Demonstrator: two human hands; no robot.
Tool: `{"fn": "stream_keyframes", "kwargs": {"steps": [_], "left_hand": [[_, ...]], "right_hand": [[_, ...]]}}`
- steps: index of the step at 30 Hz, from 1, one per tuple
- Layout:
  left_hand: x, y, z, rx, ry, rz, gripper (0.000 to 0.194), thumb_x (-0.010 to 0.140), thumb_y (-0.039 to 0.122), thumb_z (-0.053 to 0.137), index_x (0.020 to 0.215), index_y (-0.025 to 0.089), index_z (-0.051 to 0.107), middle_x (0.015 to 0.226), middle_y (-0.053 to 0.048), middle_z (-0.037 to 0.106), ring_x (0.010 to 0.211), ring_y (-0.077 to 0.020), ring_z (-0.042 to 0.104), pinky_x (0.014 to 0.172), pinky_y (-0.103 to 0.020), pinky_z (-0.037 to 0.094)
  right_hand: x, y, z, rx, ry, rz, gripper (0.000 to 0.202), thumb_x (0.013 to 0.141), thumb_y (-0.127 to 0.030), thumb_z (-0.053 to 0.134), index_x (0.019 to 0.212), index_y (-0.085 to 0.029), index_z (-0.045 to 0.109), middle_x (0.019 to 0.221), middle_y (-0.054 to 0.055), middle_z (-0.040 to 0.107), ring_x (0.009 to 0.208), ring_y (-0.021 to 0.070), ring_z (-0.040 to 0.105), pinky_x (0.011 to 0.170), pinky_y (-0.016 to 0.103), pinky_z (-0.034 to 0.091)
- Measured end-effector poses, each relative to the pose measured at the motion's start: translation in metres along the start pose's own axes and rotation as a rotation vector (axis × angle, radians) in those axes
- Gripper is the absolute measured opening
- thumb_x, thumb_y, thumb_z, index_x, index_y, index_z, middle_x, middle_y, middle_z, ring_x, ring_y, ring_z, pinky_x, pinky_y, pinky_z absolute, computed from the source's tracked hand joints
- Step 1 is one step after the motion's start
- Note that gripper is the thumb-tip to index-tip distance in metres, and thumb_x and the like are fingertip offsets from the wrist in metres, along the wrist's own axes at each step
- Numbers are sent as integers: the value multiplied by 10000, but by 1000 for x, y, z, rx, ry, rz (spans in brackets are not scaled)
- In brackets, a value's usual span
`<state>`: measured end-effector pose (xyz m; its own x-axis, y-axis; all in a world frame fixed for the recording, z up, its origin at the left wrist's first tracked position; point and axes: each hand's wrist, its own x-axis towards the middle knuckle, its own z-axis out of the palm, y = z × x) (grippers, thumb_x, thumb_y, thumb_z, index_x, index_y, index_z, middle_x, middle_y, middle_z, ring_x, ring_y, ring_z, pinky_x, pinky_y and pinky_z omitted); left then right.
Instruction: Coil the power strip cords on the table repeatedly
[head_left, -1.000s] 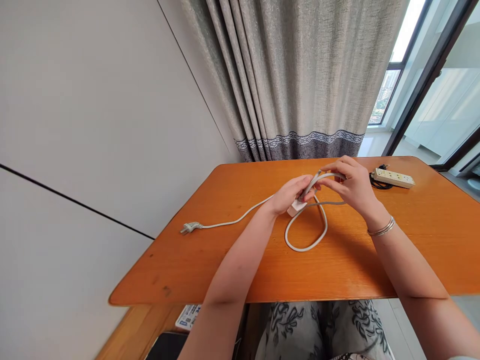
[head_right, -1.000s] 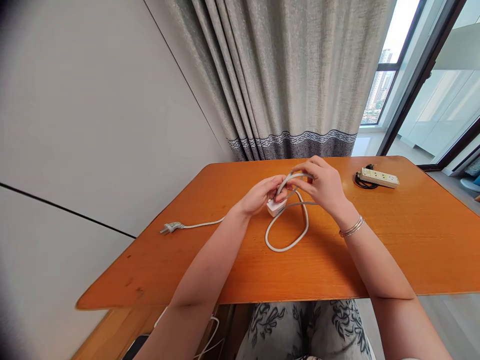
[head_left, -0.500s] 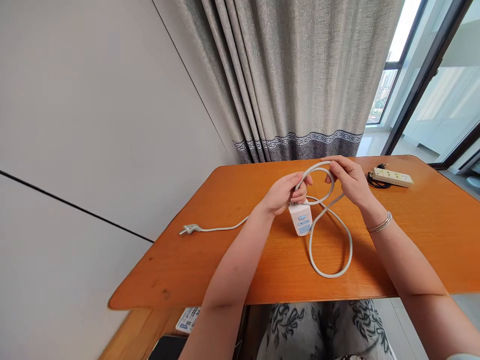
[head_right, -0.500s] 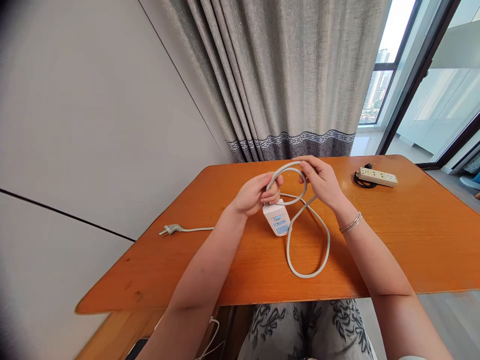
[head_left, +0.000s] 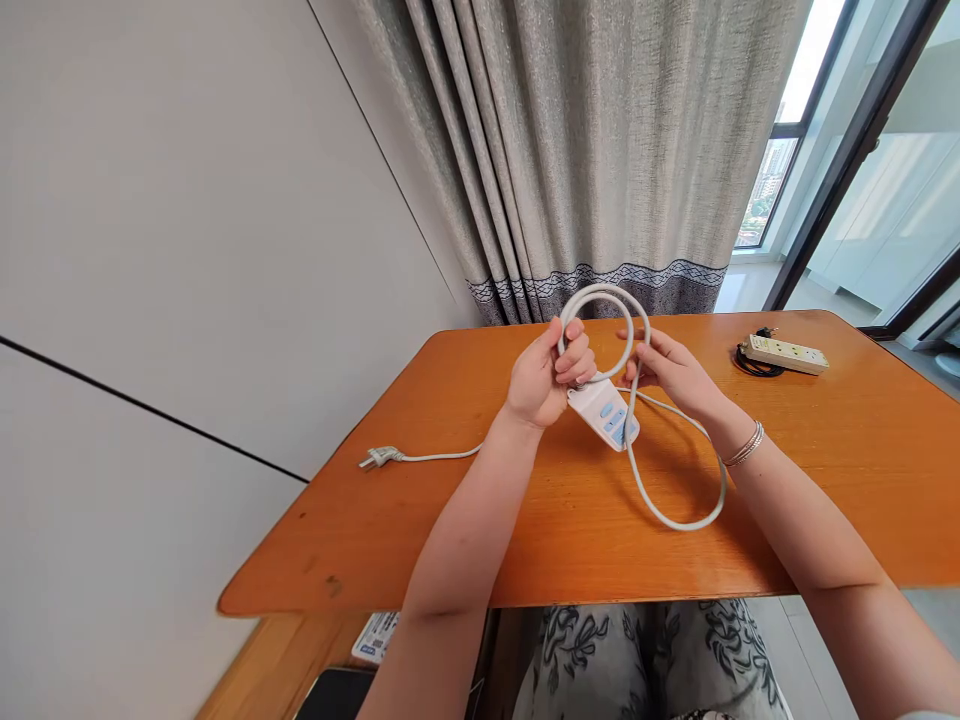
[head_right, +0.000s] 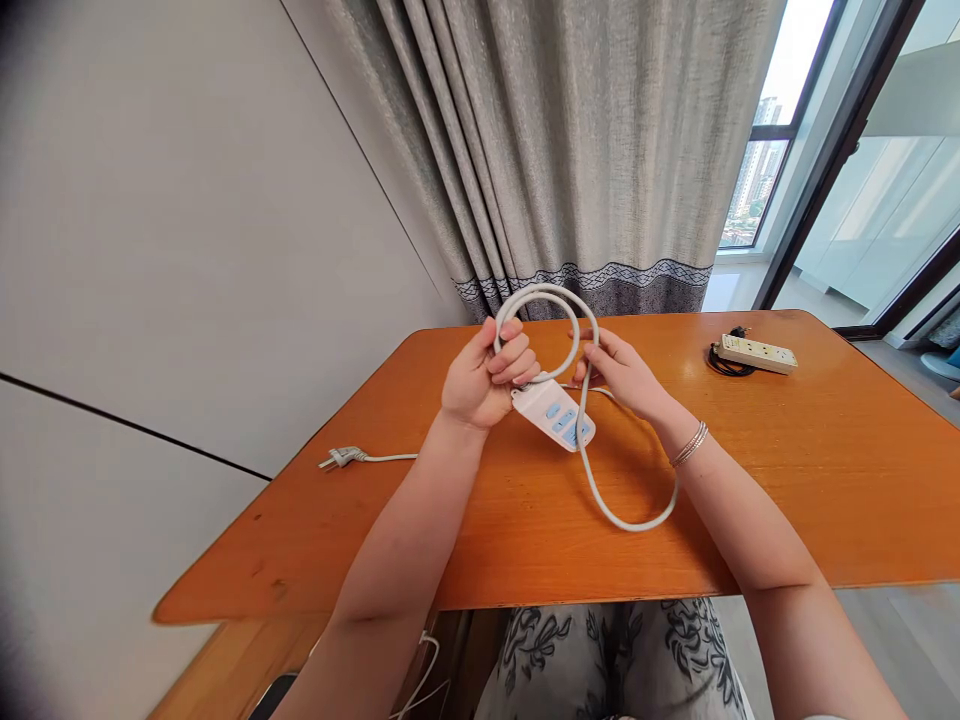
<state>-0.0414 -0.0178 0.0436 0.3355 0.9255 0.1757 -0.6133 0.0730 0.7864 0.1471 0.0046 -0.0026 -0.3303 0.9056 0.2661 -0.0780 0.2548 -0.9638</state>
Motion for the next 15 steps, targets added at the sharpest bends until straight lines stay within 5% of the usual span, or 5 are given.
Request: {"fn": "stream_keyframes", "kwargs": {"steps": [4, 8, 11, 15], "left_hand": [[-1, 11, 2, -84, 101, 62, 442, 1088, 318, 238, 700, 191, 407, 491, 85, 185, 372, -57, 176, 431, -160, 297], [-1, 17, 2, -136, 182, 124, 437, 1086, 290, 242, 715, 181, 444, 495, 88, 216, 370, -49, 207, 433, -158, 304], [1, 17, 0, -130, 204, 140, 437, 1083, 286, 255, 709, 178, 454, 492, 89, 226, 365, -47, 211, 433, -157, 305], [5, 12, -5, -9, 222, 161, 425, 1073, 288, 313, 696, 176, 474, 469, 81, 272, 374, -52, 242, 452, -157, 324]], "right_hand": [[2, 12, 4, -225, 31, 55, 481, 952, -322, 463, 1414, -196, 421, 785, -27, 569, 622, 137, 630, 685, 318, 554], [-3, 10, 10, -859, 175, -33, 562, 993, -217, 339, 1553, -166, 324, 979, 91, 655, 773, 204, 647, 742, 356, 515], [-9, 1, 18, -1251, 158, 27, 546, 1031, -232, 310, 1574, -211, 356, 1109, 137, 673, 860, 244, 664, 722, 336, 473], [-19, -15, 27, -1488, 92, 46, 499, 1054, -296, 333, 1542, -265, 433, 1086, 106, 701, 854, 230, 680, 636, 295, 410]]}}
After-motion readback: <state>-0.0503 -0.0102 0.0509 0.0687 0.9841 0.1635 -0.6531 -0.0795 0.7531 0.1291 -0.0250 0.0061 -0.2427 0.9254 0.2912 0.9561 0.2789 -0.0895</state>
